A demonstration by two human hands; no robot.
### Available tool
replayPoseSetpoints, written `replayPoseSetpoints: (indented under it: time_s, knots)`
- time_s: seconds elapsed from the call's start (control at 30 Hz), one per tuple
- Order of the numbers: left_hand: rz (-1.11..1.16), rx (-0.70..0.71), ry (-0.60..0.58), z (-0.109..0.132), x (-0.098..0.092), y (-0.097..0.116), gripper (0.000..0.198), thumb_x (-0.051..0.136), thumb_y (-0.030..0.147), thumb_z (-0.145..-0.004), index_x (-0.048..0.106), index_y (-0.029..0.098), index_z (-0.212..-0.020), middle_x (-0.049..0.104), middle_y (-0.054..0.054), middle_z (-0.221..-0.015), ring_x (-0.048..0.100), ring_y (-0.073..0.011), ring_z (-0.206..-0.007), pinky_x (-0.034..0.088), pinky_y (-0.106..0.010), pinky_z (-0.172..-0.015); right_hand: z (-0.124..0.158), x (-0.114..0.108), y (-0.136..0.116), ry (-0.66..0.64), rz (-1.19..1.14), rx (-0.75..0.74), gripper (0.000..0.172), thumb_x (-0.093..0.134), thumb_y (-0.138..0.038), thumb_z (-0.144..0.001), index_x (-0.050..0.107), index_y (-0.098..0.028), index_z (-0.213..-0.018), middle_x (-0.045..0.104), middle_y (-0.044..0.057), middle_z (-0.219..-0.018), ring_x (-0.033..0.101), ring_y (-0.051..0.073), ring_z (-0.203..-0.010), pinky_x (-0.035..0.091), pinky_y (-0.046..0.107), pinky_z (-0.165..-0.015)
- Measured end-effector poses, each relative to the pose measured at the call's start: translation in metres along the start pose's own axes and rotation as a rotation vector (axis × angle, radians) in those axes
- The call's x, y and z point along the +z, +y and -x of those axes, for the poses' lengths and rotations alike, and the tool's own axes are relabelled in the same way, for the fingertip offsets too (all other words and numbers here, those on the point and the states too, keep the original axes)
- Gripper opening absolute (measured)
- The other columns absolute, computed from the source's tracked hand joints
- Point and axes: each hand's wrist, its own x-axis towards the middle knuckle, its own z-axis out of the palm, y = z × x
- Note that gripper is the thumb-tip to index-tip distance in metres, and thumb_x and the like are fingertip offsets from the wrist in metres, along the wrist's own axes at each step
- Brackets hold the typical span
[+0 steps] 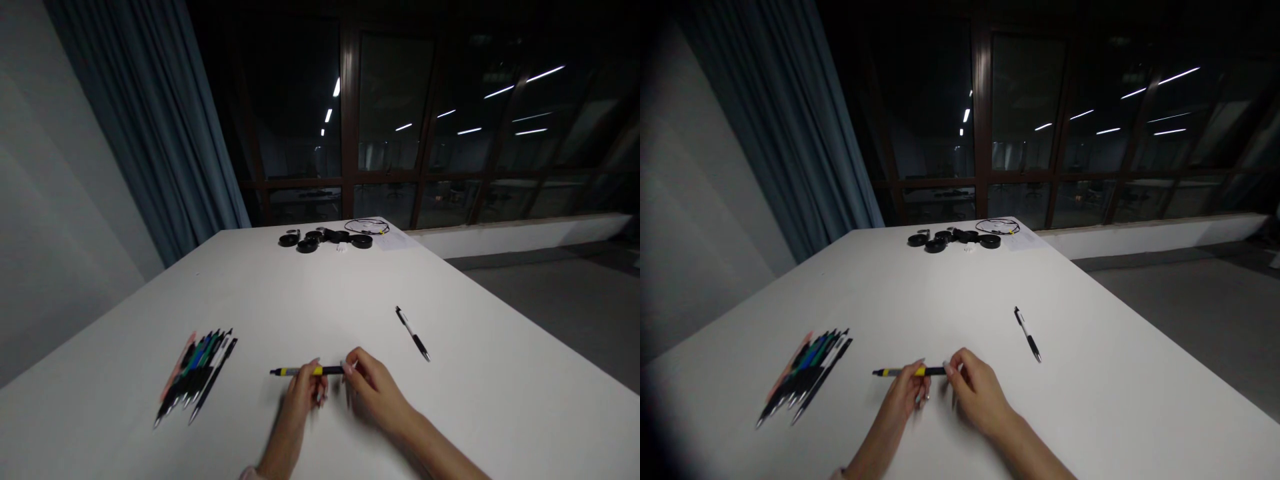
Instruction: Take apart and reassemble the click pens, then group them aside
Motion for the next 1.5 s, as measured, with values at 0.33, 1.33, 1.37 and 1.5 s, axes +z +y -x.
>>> replayPoseSetpoints:
  time_s: [0.33, 1.33, 1.37, 1.5]
  knots:
    - [-0.002, -0.027, 0.040, -0.0011, 0.0002, -0.0009, 0.049, 0.068, 0.066, -0.050, 0.049, 0.021, -0.048, 0.048, 0.002, -0.036, 0.041, -0.0096, -0.034, 0.027, -0.022, -0.036, -0.0008, -0.0010, -0.0007, 0.013, 0.005, -0.006, 0.040, 0.037, -0.053, -0.098, 0.052, -0.021, -0.079, 0.051, -0.003, -0.066, 0.050, 0.014, -0.062, 0.037, 0.025, -0.061]
    - [0.033, 0.000, 0.080, 0.0048, 0.0045, 0.0072, 0.044, 0.068, 0.059, -0.059, 0.048, 0.021, -0.049, 0.048, 0.003, -0.038, 0.040, -0.0088, -0.034, 0.027, -0.021, -0.036, 0.0013, -0.0017, 0.0012, 0.003, 0.102, -0.037, 0.030, 0.040, -0.047, -0.098, 0.053, -0.021, -0.089, 0.053, -0.004, -0.067, 0.050, 0.013, -0.061, 0.035, 0.024, -0.059]
    - [0.030, -0.002, 0.077, 0.0045, 0.0045, 0.0066, 0.044, 0.068, 0.059, -0.060, 0.049, 0.021, -0.049, 0.048, 0.003, -0.038, 0.040, -0.0088, -0.034, 0.027, -0.022, -0.036, 0.0005, -0.0020, 0.0006, 0.011, 0.118, -0.054, 0.034, 0.038, -0.047, -0.099, 0.052, -0.021, -0.082, 0.053, -0.003, -0.069, 0.051, 0.013, -0.063, 0.036, 0.024, -0.061]
    - [0.011, 0.000, 0.053, 0.0036, 0.0035, 0.0040, 0.045, 0.067, 0.059, -0.062, 0.050, 0.020, -0.051, 0.049, 0.003, -0.039, 0.042, -0.0091, -0.035, 0.028, -0.022, -0.036, -0.0015, -0.0038, -0.0026, 0.014, 0.144, -0.049, 0.042, 0.032, -0.048, -0.100, 0.049, -0.021, -0.073, 0.053, -0.001, -0.071, 0.051, 0.014, -0.066, 0.038, 0.026, -0.064]
